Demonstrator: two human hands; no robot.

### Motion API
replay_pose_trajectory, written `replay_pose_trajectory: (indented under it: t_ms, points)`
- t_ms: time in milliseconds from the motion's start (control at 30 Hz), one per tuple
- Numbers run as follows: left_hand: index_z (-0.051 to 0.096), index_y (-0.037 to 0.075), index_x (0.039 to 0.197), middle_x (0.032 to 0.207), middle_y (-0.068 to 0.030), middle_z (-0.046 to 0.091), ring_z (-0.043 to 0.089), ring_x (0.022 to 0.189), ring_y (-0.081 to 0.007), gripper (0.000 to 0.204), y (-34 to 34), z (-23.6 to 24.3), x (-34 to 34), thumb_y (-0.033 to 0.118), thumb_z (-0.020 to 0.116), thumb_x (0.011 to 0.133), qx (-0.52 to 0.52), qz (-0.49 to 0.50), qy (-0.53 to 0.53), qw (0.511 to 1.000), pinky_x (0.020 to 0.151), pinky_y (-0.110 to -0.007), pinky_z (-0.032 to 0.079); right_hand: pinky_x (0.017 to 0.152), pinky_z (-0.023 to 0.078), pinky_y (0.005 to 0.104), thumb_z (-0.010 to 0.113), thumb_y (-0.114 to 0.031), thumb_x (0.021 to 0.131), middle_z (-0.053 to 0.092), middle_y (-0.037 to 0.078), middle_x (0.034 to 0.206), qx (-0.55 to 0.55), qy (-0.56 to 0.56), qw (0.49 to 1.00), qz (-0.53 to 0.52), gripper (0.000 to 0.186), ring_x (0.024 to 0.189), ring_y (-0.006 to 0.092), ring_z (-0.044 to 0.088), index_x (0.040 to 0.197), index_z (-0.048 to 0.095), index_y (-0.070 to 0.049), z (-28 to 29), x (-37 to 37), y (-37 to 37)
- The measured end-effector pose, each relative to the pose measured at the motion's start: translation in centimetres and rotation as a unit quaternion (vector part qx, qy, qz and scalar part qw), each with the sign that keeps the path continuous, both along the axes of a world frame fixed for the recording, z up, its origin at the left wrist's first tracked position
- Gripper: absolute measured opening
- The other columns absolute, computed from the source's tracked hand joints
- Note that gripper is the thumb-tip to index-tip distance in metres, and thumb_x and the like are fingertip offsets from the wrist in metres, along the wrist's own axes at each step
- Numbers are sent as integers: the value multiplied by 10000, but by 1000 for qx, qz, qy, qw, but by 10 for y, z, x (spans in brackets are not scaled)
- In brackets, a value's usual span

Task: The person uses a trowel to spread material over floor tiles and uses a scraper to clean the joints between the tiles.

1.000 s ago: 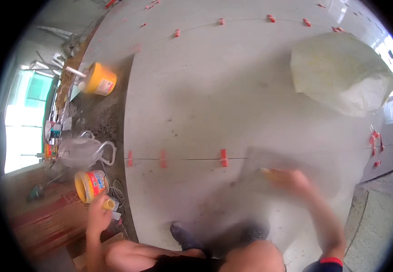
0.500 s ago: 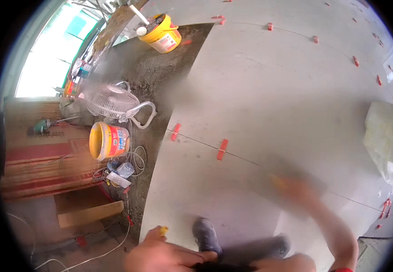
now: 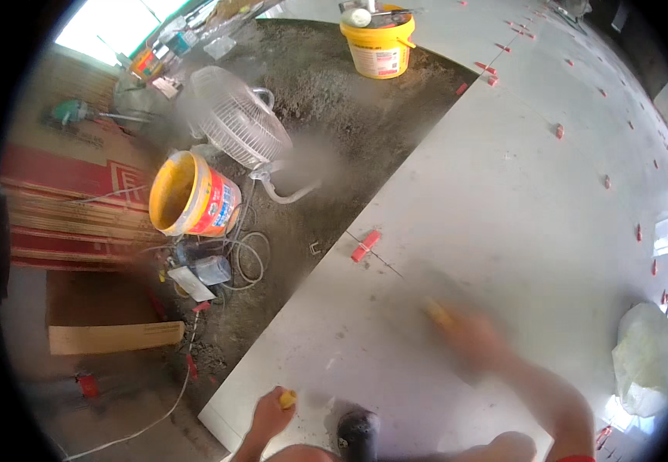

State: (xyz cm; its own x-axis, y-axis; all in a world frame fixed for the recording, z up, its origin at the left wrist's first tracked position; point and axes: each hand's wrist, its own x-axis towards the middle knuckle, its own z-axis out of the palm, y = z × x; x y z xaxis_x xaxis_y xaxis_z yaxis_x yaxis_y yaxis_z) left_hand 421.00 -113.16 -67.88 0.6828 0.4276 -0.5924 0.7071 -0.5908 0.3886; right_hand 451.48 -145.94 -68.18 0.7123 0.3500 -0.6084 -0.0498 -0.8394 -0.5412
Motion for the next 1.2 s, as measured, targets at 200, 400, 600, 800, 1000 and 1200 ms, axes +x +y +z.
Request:
replay_pose_trajectory:
  t_ms: [200, 400, 600, 800, 1000, 1200]
  points:
    - [610, 79, 998, 872, -208, 669, 641, 870, -437, 260, -27, -3, 48, 280, 688, 854, -119, -20, -50, 991, 741, -497, 518, 833, 531, 394, 580, -441, 954, 712, 137, 1029, -21, 30, 998, 54, 476, 939, 286, 681, 1401, 550, -280, -13, 65, 142]
    - [620, 73, 965, 881, -208, 681, 644, 861, -440, 235, -9, 18, 95, 261, 691, 844, -90, -30, -28, 995, 738, -507, 515, 933, 501, 432, 503, -491, 996, 679, 160, 1185, -48, 122, 986, 102, 458, 1074, 308, 649, 1316, 612, -181, 66, 85, -19]
    - [601, 23, 916, 848, -225, 669, 637, 845, -449, 248, -29, 39, 269, 242, 684, 837, -38, -232, -40, 971, 735, -515, 506, 929, 504, 411, 597, -498, 919, 667, 104, 1211, -164, 65, 983, -56, 588, 1089, 293, 636, 1436, 497, -237, 68, 153, -202]
    - [605, 14, 1132, 1005, -235, 669, 638, 944, -422, 323, -92, 103, 415, 177, 655, 858, 53, -461, 94, 881, 821, -492, 509, 924, 505, 409, 648, -448, 910, 664, 127, 1200, 25, -12, 969, -244, 570, 1101, 304, 632, 1409, 512, -207, -36, 240, -241]
    - [603, -5, 1163, 1044, -254, 656, 625, 980, -435, 318, -233, 182, 558, 182, 646, 910, 62, -477, 67, 874, 797, -489, 520, 805, 524, 424, 619, -462, 933, 708, 150, 1022, 58, -163, 935, -310, 419, 949, 302, 672, 1192, 646, -134, -96, 366, -339]
    - [620, 36, 945, 924, -193, 670, 645, 892, -415, 226, -311, 194, 644, 178, 705, 791, 97, -476, 5, 874, 746, -485, 520, 578, 504, 371, 602, -335, 977, 654, 91, 724, 108, -191, 747, -628, 312, 668, 197, 637, 999, 635, -25, -53, 391, -495]
